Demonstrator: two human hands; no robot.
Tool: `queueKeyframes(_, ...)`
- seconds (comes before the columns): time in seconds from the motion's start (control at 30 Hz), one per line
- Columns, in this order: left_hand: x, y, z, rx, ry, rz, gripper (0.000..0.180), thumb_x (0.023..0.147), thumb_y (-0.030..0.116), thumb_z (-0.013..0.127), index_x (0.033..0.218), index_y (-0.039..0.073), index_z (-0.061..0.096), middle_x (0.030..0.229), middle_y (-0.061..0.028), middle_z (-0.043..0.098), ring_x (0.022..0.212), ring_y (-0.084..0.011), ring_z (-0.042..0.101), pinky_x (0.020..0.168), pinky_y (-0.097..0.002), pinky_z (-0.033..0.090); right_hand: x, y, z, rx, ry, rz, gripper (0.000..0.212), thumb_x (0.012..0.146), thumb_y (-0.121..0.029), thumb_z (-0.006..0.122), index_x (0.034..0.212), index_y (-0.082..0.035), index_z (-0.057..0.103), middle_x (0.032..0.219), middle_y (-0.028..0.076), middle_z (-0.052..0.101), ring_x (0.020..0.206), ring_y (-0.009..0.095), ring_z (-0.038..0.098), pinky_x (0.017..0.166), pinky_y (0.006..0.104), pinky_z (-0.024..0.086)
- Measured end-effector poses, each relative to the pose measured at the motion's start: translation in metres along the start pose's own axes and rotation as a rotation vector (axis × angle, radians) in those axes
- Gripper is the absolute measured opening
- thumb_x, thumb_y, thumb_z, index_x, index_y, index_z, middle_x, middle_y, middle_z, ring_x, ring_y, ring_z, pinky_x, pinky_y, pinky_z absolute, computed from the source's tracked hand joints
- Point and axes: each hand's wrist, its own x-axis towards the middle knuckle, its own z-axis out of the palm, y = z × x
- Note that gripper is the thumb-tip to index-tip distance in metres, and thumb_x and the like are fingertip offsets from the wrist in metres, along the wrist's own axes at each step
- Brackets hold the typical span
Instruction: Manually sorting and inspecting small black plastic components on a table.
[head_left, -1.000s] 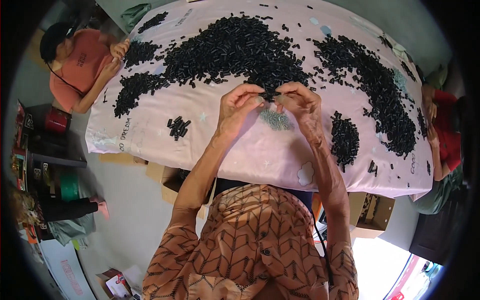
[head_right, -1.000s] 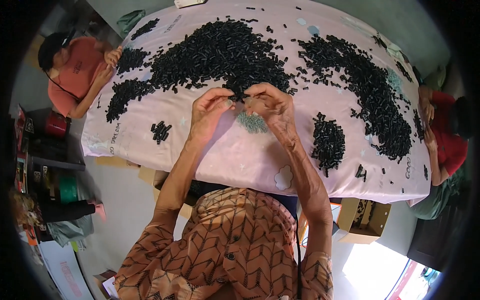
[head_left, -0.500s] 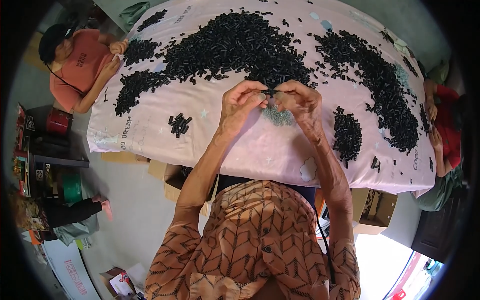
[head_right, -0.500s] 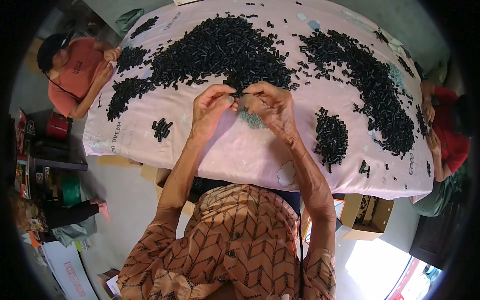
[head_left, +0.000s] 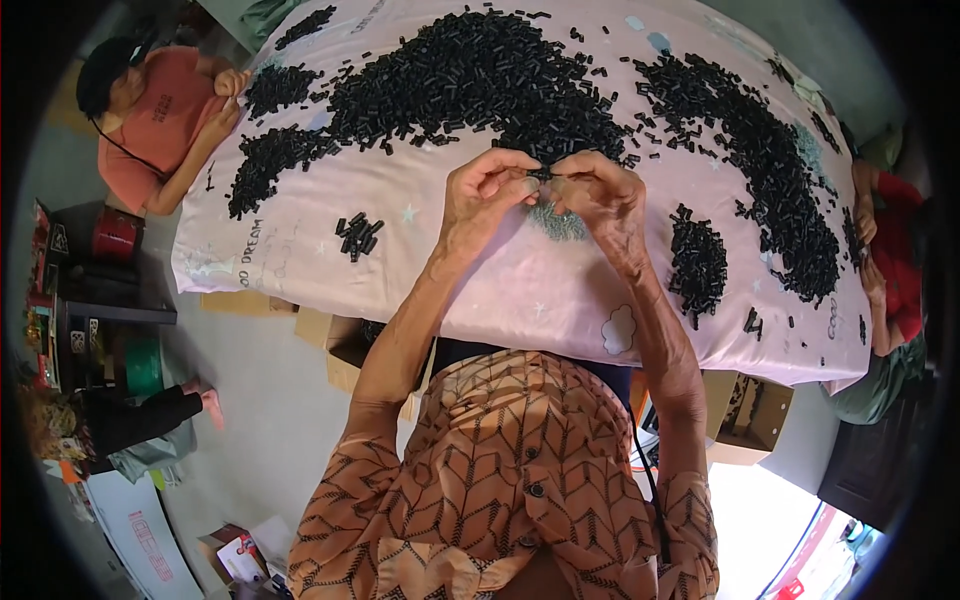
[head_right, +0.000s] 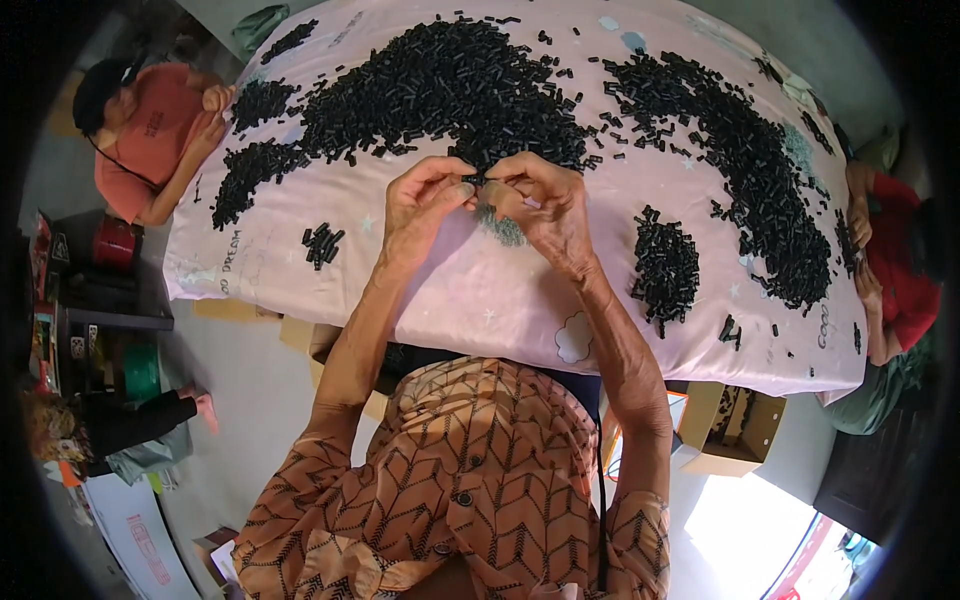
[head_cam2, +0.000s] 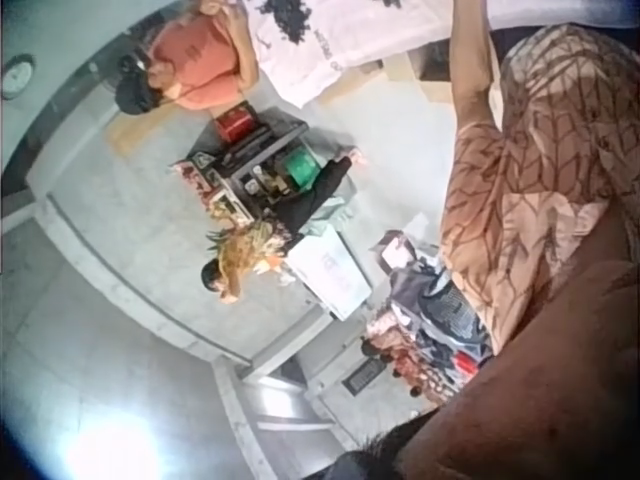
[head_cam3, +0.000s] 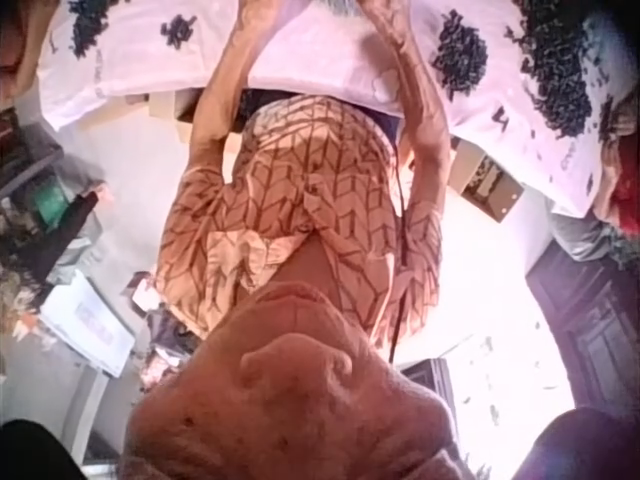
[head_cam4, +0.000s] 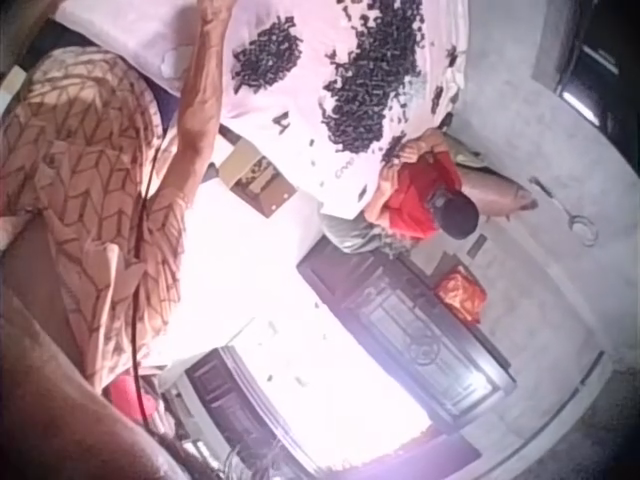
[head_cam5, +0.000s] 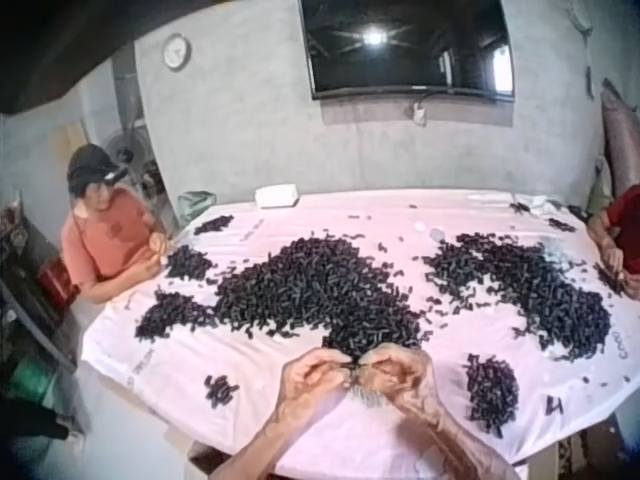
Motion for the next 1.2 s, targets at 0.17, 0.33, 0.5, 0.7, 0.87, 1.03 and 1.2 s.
queueKeyframes(0.17,0.005,0.001,0.007,0.007,-0.034,0.031,0.020,0.086,-0.002,0.060,0.106,-0.004,0.060,0.087,-0.0063,0.062,0.077,-0.0105,0.059,0.072,-0.0229,0.050,-0.001,-0.011,-0.001,-0.082,0.027,-0.052,0.008,0.084,0.008,0.057,0.090,0.004,0.061,0.084,0.007,0.063,0.074,0.013,0.065,0.060,0.0215,0.050)
queueKeyframes(0.33,0.003,0.001,0.004,0.059,-0.046,0.068,0.018,0.086,-0.002,0.060,0.104,-0.004,0.061,0.087,-0.0068,0.062,0.074,-0.0102,0.057,0.070,-0.0224,0.049,-0.002,-0.004,-0.001,-0.119,0.011,-0.096,0.013,0.082,0.010,0.056,0.090,0.003,0.062,0.085,0.006,0.062,0.075,0.012,0.064,0.062,0.0208,0.050)
queueKeyframes(0.5,0.002,0.001,0.004,0.113,-0.028,0.090,0.016,0.085,-0.002,0.061,0.101,-0.005,0.062,0.089,-0.0078,0.062,0.071,-0.0100,0.057,0.066,-0.0222,0.049,-0.003,-0.002,0.000,-0.235,0.057,-0.163,0.015,0.079,0.010,0.056,0.090,0.001,0.063,0.084,0.005,0.062,0.073,0.008,0.060,0.061,0.0192,0.047)
queueKeyframes(0.7,0.001,0.002,0.009,0.129,0.003,0.111,0.015,0.083,-0.005,0.060,0.097,-0.005,0.064,0.080,-0.0059,0.063,0.069,-0.0083,0.056,0.063,-0.0206,0.047,-0.007,0.003,-0.003,-0.127,0.047,-0.051,0.014,0.080,0.011,0.055,0.089,0.003,0.063,0.083,0.004,0.062,0.070,0.007,0.059,0.060,0.0190,0.046)
queueKeyframes(0.87,0.002,0.003,-0.001,0.142,-0.041,0.037,0.018,0.085,-0.001,0.062,0.102,-0.005,0.063,0.089,-0.0075,0.062,0.072,-0.0108,0.058,0.066,-0.0226,0.049,-0.007,0.006,0.003,0.086,0.049,-0.024,0.013,0.083,0.009,0.058,0.093,0.003,0.063,0.080,0.005,0.062,0.067,0.009,0.059,0.057,0.0212,0.048)
queueKeyframes(1.03,0.008,-0.002,-0.002,-0.026,-0.020,0.044,0.019,0.082,-0.004,0.062,0.101,-0.004,0.065,0.082,-0.0047,0.062,0.072,-0.0095,0.058,0.068,-0.0215,0.048,-0.008,0.002,0.009,0.060,0.049,0.012,0.015,0.083,0.004,0.065,0.097,0.002,0.064,0.078,0.006,0.063,0.066,0.011,0.060,0.055,0.0232,0.049)
queueKeyframes(1.2,0.008,-0.001,-0.004,-0.199,-0.055,-0.058,0.020,0.084,-0.003,0.061,0.104,-0.005,0.065,0.085,-0.0054,0.064,0.078,-0.0113,0.060,0.073,-0.0225,0.049,-0.012,-0.003,0.009,-0.181,0.040,0.009,0.013,0.080,-0.001,0.071,0.091,0.002,0.065,0.078,0.006,0.064,0.066,0.010,0.060,0.054,0.0219,0.047)
